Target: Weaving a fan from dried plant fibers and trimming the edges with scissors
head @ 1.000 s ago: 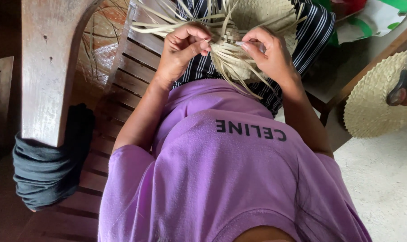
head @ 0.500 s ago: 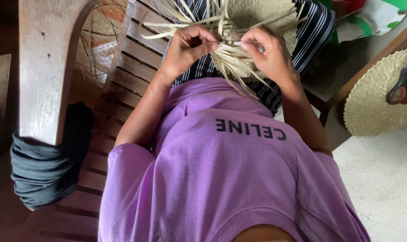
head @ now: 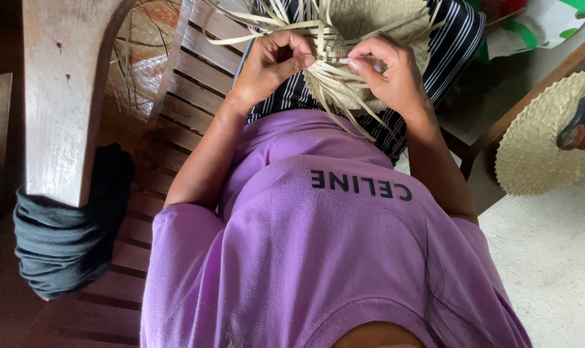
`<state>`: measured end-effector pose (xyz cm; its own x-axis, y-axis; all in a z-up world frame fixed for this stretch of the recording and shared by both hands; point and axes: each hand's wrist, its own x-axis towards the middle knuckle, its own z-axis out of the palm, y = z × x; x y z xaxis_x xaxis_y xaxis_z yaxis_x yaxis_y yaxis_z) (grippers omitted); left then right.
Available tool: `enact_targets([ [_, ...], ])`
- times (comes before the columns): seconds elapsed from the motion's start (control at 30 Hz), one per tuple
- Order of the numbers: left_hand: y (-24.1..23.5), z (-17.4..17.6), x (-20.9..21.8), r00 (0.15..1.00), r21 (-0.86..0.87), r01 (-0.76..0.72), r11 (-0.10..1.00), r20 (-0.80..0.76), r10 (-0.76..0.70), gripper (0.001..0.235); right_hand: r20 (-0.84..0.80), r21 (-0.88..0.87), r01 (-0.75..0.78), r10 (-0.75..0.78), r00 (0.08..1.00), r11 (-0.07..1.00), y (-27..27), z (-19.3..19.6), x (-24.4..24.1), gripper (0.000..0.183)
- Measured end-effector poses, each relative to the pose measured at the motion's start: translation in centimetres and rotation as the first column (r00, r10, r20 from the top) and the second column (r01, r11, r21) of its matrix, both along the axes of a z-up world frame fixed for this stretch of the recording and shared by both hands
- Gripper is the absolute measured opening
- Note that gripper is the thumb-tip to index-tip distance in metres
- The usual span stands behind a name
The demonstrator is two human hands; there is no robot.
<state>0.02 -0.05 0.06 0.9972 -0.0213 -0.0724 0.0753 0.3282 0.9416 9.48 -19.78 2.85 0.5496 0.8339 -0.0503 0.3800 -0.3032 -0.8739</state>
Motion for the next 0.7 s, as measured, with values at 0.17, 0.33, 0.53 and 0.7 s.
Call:
enact_targets([
  [0.17,-0.1,0.4,0.0,0.998,-0.014,-0.051,0.999,0.03,0.051,0.007,0.005,0.017,0.02,-0.021,1.0,1.0,0.0,-0.1,0.0,0.005],
  [0.33,-0.1,0.5,0.0,0.996,0.076,-0.08,0.994,-0.027,0.082,0.011,0.222,-0.05,0.004,0.007,0.975,0.999,0.3,0.5,-0.6,0.002],
  [0.53,-0.5,1.2,0.1,0.99,0.186,-0.096,0.978,-0.08,0.112,0.013,0.561,-0.157,0.054,0.044,0.827,0.986,0.0,0.3,-1.2,0.003],
  [0.7,-0.9,1.1,0.0,0.98,0.217,-0.101,0.971,-0.145,0.135,0.015,0.666,-0.243,0.093,0.096,0.74,0.966,0.1,0.9,-1.9,0.008],
])
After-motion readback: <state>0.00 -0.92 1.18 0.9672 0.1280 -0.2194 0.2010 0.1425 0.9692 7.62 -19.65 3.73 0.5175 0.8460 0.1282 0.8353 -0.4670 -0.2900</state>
